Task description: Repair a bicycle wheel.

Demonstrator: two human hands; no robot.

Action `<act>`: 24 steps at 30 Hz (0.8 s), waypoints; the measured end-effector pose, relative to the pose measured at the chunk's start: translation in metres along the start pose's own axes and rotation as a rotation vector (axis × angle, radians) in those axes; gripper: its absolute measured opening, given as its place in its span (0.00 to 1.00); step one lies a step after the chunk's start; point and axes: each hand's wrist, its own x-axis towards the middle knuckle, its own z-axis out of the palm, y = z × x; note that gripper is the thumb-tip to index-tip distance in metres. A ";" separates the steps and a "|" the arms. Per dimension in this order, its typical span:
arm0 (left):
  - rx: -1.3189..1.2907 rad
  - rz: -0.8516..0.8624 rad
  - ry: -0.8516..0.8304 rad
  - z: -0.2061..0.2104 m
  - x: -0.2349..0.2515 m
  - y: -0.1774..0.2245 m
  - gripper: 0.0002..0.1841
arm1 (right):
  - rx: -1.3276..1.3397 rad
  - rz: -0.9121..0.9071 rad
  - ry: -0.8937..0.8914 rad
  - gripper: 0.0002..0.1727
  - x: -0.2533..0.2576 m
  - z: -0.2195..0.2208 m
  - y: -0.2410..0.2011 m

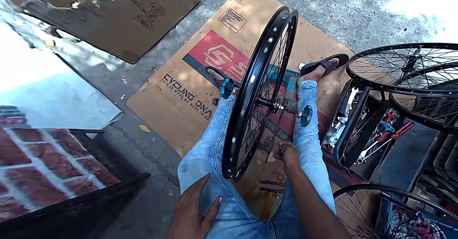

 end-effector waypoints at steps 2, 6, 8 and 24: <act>-0.045 0.010 -0.010 -0.001 -0.001 0.006 0.41 | -0.022 -0.010 -0.009 0.10 0.009 0.002 0.004; -0.146 0.033 0.005 -0.002 -0.004 0.022 0.41 | -0.085 0.027 0.020 0.11 0.020 0.010 0.016; -0.183 0.032 0.028 0.002 -0.005 0.029 0.42 | -0.170 0.051 0.004 0.12 0.021 0.012 0.026; -0.463 0.023 0.068 0.019 0.009 0.039 0.42 | -0.568 -0.009 0.030 0.29 0.036 0.015 0.046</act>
